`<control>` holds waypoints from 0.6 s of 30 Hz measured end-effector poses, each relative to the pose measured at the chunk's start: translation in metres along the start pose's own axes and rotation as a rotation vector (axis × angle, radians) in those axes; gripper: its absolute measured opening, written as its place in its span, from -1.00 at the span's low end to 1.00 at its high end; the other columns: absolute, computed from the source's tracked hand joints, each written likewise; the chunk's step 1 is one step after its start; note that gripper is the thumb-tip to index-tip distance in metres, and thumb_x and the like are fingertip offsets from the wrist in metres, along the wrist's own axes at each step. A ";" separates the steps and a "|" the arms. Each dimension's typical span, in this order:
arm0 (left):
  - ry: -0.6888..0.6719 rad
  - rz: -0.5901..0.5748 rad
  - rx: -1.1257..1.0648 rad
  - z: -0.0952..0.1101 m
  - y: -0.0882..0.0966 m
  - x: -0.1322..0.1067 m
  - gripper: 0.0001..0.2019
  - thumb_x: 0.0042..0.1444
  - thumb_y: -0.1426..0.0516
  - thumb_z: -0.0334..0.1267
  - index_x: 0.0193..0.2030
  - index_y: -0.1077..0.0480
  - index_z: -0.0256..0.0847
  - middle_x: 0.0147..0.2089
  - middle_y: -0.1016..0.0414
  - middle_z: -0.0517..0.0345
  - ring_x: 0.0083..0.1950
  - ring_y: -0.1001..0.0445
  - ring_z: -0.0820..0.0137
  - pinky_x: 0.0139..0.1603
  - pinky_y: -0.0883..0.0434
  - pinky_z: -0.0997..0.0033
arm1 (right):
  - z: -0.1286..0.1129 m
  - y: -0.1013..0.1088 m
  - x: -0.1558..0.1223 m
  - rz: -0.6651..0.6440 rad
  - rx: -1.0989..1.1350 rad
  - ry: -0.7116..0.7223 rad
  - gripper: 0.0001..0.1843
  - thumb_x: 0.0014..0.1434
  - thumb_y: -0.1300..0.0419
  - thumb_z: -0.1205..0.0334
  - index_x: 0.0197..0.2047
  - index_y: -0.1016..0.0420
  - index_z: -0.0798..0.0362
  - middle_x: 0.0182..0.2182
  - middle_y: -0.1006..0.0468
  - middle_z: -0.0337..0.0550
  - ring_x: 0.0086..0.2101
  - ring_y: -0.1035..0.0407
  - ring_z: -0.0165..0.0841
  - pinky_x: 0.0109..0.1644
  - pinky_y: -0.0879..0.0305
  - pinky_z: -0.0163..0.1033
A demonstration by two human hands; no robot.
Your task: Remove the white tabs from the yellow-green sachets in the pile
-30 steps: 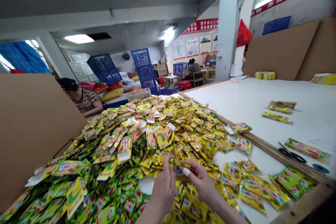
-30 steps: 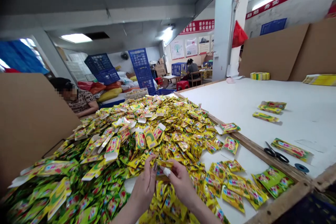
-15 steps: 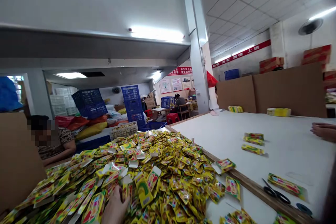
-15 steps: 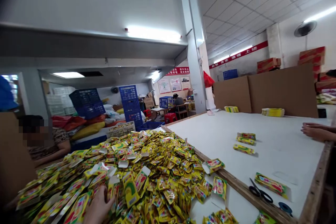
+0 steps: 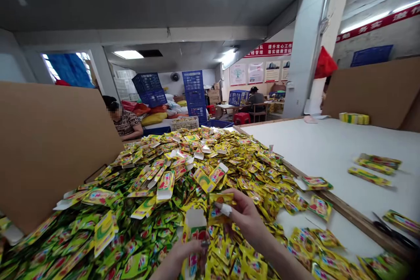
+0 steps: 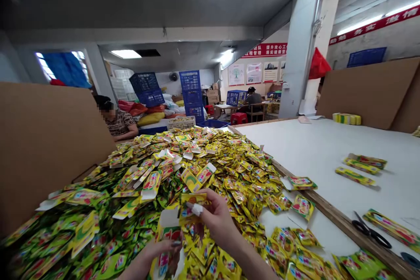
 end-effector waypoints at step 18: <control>-0.009 -0.271 0.248 0.006 -0.033 -0.011 -0.57 -0.37 -0.31 -0.12 -0.45 -0.17 -0.21 -0.60 -0.10 0.40 -0.60 -0.06 0.63 -0.55 -0.13 0.56 | -0.048 -0.015 -0.031 -0.592 -0.877 0.215 -0.50 -0.04 0.01 0.61 -0.05 -0.37 0.02 -0.20 -0.38 -0.17 -0.19 -0.29 -0.38 -0.07 -0.22 -0.29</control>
Point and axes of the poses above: each hand's wrist, its own x-axis towards the middle knuckle, its own y-axis out of the back of the hand, z = x × y, the point moved 4 cm from there along x, towards the middle knuckle
